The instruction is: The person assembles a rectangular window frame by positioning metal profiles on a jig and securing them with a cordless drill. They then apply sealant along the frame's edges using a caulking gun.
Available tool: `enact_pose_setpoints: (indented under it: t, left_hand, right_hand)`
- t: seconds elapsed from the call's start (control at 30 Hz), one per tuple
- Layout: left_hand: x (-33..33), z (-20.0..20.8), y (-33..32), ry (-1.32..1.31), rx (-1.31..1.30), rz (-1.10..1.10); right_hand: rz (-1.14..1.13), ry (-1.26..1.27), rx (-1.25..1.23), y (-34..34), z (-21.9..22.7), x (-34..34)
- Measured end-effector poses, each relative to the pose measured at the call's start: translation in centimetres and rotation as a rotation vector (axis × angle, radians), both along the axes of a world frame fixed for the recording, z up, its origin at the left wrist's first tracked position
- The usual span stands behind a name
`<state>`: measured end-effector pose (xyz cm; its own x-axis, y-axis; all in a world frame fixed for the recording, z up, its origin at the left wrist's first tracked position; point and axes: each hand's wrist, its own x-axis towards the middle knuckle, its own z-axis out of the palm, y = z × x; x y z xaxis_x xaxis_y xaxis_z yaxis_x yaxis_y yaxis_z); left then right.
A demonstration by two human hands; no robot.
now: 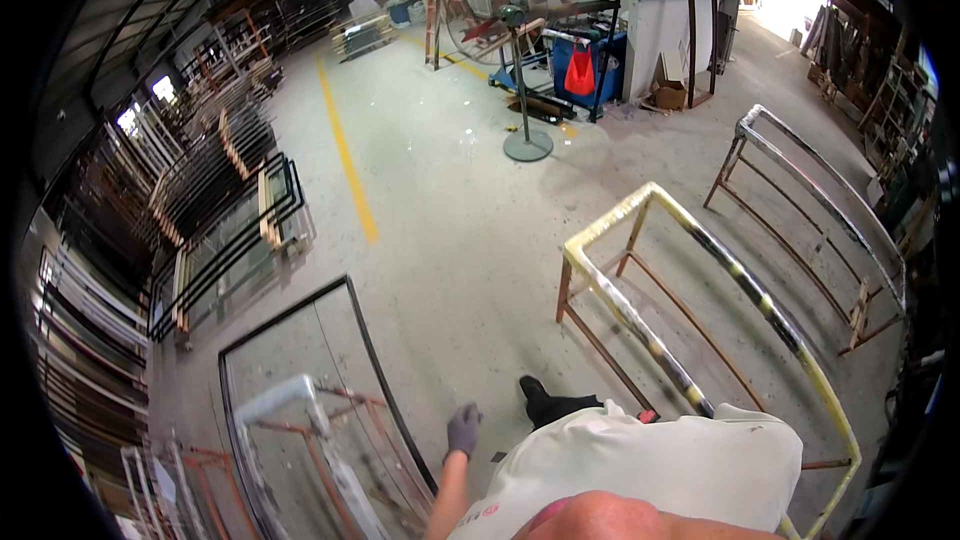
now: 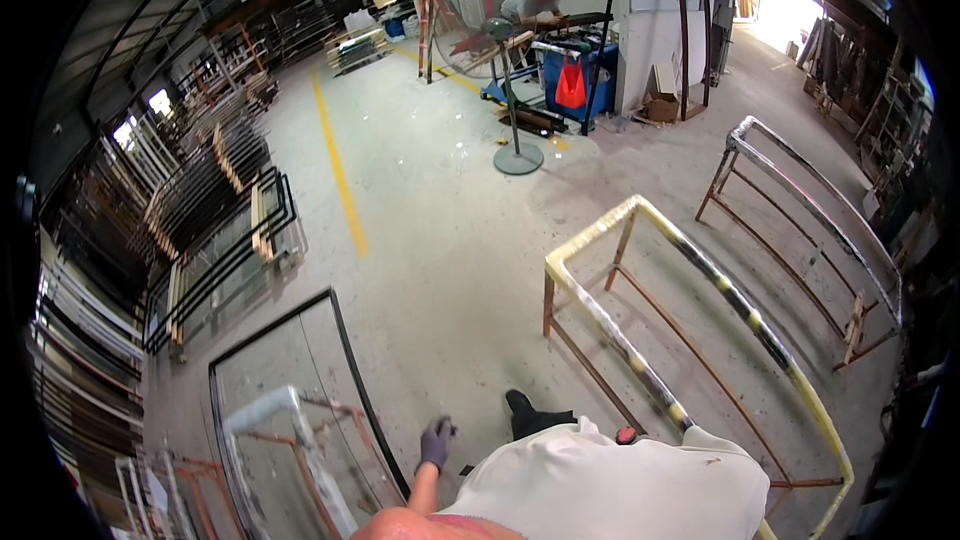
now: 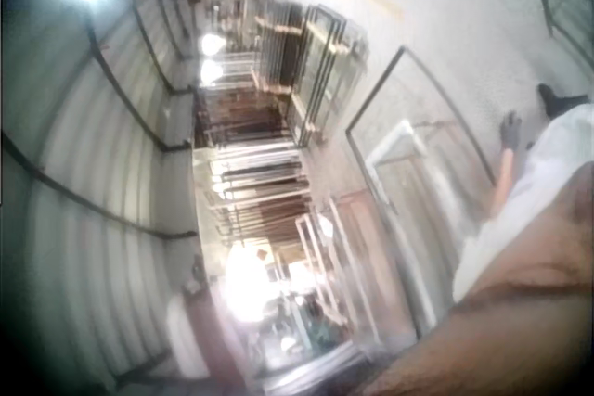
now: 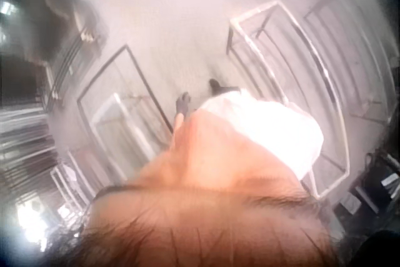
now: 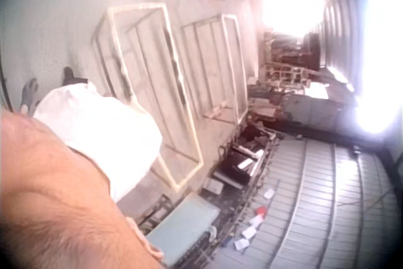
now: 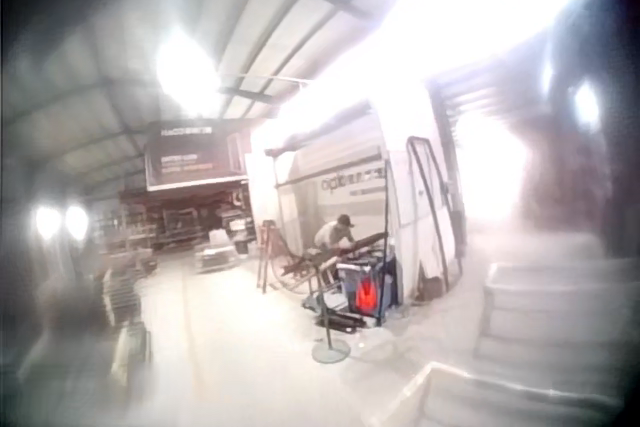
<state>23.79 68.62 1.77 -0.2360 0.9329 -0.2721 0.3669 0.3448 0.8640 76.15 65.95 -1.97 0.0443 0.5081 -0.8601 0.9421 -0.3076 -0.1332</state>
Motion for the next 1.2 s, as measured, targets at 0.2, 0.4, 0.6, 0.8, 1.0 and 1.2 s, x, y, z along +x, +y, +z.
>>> enact_pose_setpoints:
  t: [0.2, 0.4, 0.6, 0.8, 1.0, 1.2]
  left_hand:
    - [-8.1, -3.6, 9.3, -0.103, -0.139, 0.026]
    - [-15.4, -1.6, 27.9, -0.236, -0.097, 0.156]
    - [-23.9, -4.9, 48.7, -0.341, 0.024, 0.103]
    - [-32.2, -1.4, 66.7, -0.260, 0.040, -0.053]
    - [-47.5, -3.0, 77.0, -0.217, 0.062, 0.136]
    - [-58.5, -8.2, 79.5, -0.203, -0.024, 0.592]
  right_hand:
    - [0.077, 0.057, 0.119, 25.1, 3.8, -10.8]
    - [0.264, -0.038, 0.354, 52.6, 3.2, -20.3]
    - [0.154, -0.044, 0.396, 68.7, 3.7, -34.0]
    - [-0.004, -0.108, 0.016, 75.9, 1.9, -39.5]
    - [0.051, -0.136, -0.146, 86.5, 5.7, -46.8]
    - [0.193, -0.178, -0.139, 105.6, 2.1, -55.2]
